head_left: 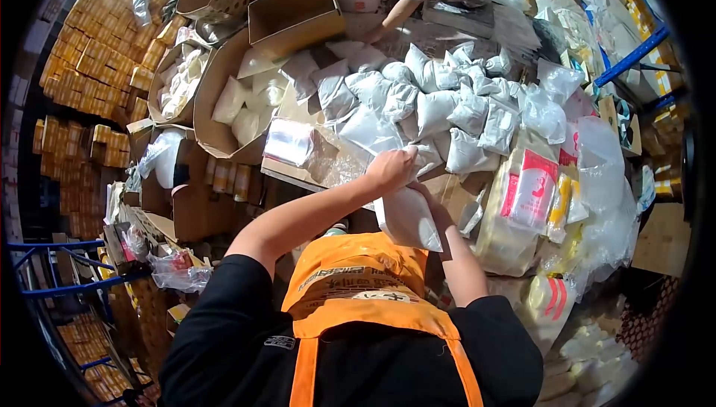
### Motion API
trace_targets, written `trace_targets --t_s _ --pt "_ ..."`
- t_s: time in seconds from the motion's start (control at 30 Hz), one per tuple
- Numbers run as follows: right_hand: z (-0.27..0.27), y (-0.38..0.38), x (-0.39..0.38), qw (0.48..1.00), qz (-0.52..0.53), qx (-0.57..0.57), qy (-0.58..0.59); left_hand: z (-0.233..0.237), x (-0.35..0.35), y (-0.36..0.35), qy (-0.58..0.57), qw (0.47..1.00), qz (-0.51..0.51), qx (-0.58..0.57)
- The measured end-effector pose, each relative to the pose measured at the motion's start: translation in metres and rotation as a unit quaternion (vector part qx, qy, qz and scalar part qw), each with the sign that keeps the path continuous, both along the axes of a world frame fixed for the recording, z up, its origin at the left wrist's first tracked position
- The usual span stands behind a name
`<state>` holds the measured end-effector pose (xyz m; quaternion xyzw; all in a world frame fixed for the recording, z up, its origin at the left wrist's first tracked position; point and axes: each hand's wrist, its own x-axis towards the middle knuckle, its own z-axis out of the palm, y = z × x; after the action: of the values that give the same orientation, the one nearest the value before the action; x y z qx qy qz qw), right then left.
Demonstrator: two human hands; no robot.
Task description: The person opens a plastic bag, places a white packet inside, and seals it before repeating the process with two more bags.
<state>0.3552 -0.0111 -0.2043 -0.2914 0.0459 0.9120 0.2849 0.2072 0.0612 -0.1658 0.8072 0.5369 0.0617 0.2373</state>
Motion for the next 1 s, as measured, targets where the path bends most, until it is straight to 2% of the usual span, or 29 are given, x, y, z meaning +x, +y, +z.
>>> trace_targets --t_s 0.13,0.2,0.23,0.27,0.33,0.5,0.57,0.6,0.63,0.67,0.73,0.77,0.83,1.0 --pt "0.006 -0.015 0.006 0.998 -0.042 0.009 -0.035 0.005 -0.01 -0.001 -0.03 0.997 -0.008 -0.072" --pt "0.034 -0.017 0.013 0.999 -0.015 0.002 -0.042 -0.005 -0.015 -0.004 -0.075 0.988 -0.037 -0.131" --pt "0.047 -0.016 0.011 0.999 -0.016 -0.03 -0.034 -0.008 -0.017 -0.001 -0.137 0.976 -0.031 -0.167" --pt "0.041 -0.014 0.01 0.999 -0.018 -0.034 -0.031 -0.011 -0.019 0.002 -0.133 0.976 -0.032 -0.17" --pt "0.022 -0.009 0.011 0.993 0.008 -0.101 0.058 -0.017 -0.022 0.008 -0.071 0.972 -0.019 -0.221" --pt "-0.035 -0.007 0.02 0.997 0.068 -0.028 -0.009 -0.019 -0.013 0.008 -0.063 0.954 0.038 -0.291" --pt "-0.032 -0.017 0.02 0.992 0.042 0.045 -0.111 -0.042 -0.008 0.008 -0.038 0.957 0.043 -0.283" --pt "-0.023 -0.017 0.022 0.992 0.042 0.042 -0.111 -0.054 -0.005 0.008 -0.037 0.956 0.043 -0.286" --pt "0.012 -0.011 0.02 0.988 0.058 0.035 -0.138 -0.067 -0.001 0.006 0.0 0.963 0.036 -0.268" --pt "0.031 -0.007 0.019 0.983 0.074 0.028 -0.164 -0.06 0.004 0.004 0.037 0.968 0.028 -0.248" --pt "-0.009 -0.005 0.02 0.983 0.103 0.001 -0.153 -0.051 0.026 -0.014 0.085 0.987 0.018 -0.133" --pt "-0.021 -0.001 0.02 0.981 0.134 -0.022 -0.141 -0.053 0.031 -0.023 0.058 0.996 -0.037 -0.065" --pt "-0.027 -0.011 0.02 0.991 0.067 -0.017 -0.111 -0.049 0.033 -0.031 0.013 0.992 -0.123 0.03" --pt "-0.017 -0.021 0.005 0.997 -0.05 -0.034 -0.043 -0.017 0.02 -0.042 -0.037 0.988 -0.139 0.05"
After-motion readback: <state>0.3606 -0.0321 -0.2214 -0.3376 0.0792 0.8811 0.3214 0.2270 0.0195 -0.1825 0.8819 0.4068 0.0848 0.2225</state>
